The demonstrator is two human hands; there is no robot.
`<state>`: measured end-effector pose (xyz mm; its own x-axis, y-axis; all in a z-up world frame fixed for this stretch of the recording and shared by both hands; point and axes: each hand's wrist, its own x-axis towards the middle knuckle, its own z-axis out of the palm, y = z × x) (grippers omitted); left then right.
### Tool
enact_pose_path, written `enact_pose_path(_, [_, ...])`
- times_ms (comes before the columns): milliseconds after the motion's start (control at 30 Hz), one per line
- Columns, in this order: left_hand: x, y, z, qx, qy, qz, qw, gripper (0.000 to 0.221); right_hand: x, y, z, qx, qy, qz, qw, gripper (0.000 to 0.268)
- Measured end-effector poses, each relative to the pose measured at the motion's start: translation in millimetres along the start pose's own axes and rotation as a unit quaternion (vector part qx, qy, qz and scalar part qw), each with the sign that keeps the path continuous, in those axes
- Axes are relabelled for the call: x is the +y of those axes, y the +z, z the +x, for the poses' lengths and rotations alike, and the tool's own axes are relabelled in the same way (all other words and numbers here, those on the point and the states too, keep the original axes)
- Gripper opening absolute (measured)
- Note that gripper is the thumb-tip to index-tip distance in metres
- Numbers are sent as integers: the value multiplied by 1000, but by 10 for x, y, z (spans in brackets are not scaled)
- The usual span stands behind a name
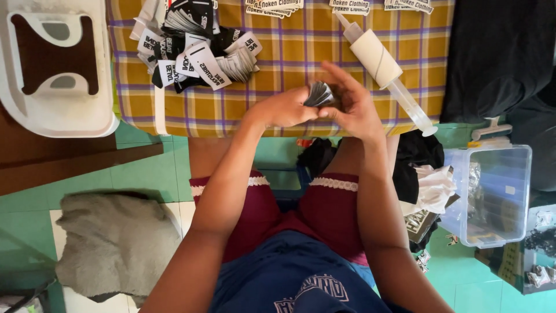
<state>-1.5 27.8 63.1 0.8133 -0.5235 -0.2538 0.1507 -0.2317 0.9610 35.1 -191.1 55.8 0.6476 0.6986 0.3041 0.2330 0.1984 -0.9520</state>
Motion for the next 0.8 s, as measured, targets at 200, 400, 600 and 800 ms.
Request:
enact_pose_path(200, [-215, 76, 59, 3, -31, 48, 998, 35, 68, 4, -28, 49, -7, -46, 998, 51])
enact_pose_path(400, [218, 131, -384, 133, 115, 81, 981, 49, 228, 41, -56, 157, -2, -2, 988, 29])
enact_pose_path(600, [-122, 129, -227, 364, 200, 217, 883, 21, 67, 191, 14, 190, 67, -92, 975, 25])
enact_pose_path(800, [-256, 185, -180, 377, 242, 167, 879, 37, -146, 353, 43, 194, -17, -338, 921, 31])
